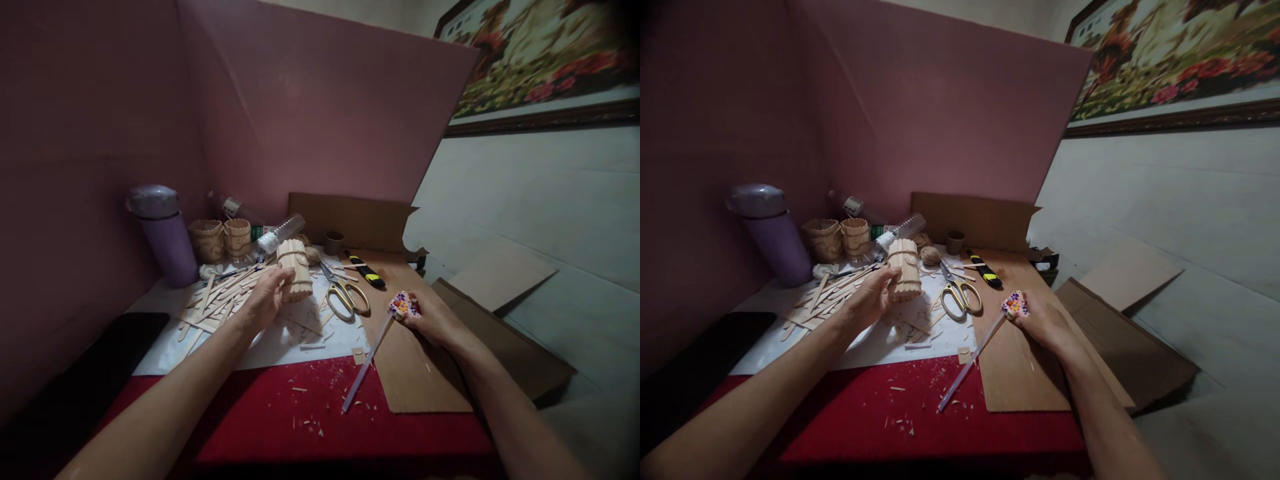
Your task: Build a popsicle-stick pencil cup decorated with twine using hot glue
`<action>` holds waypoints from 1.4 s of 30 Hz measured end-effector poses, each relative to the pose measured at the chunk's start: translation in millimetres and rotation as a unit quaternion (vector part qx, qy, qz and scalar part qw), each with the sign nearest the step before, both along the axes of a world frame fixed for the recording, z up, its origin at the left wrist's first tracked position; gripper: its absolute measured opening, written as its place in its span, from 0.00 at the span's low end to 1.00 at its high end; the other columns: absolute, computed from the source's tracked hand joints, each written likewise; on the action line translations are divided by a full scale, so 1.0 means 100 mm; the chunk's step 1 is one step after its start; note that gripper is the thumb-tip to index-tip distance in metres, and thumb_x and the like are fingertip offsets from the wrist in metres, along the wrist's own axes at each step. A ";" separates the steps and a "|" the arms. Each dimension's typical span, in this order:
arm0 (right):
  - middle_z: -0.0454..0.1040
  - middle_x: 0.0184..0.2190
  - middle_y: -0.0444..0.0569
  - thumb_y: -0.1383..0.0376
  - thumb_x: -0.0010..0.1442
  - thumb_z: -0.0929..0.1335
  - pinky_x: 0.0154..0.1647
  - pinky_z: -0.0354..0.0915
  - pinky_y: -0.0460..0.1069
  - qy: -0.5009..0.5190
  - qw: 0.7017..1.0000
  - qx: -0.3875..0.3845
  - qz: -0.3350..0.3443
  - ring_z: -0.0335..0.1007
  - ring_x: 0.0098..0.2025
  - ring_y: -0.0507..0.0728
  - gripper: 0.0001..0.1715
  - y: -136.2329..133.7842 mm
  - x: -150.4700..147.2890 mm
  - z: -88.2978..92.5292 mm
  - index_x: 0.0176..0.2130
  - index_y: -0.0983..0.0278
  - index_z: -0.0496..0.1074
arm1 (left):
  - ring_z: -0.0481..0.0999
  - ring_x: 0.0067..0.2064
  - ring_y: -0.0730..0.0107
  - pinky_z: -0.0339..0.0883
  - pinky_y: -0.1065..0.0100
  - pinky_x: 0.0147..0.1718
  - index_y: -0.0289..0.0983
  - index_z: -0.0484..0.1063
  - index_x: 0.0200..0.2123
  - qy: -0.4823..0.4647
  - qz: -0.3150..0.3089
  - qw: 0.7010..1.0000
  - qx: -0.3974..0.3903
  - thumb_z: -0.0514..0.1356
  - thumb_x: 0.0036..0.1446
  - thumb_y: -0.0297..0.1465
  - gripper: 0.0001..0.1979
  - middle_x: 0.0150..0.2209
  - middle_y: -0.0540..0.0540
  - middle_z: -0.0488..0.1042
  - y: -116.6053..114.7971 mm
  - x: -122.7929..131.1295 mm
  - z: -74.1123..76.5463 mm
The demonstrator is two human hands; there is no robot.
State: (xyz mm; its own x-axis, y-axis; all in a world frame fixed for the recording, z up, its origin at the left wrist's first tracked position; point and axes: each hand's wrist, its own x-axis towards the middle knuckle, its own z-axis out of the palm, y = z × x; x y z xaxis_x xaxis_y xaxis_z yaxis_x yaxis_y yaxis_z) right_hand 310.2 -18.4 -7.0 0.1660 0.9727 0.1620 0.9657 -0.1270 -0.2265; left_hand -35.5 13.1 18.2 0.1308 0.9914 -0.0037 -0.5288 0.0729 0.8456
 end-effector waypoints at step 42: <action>0.73 0.18 0.47 0.52 0.54 0.72 0.11 0.55 0.41 0.640 0.746 -0.137 0.128 0.61 0.14 0.47 0.21 -0.41 -1.31 0.36 0.25 0.67 0.71 | 0.77 0.48 0.51 0.69 0.58 0.43 0.33 0.69 0.50 0.274 0.079 0.956 0.073 0.76 0.32 0.41 0.41 0.48 0.36 0.77 0.19 -0.10 -0.19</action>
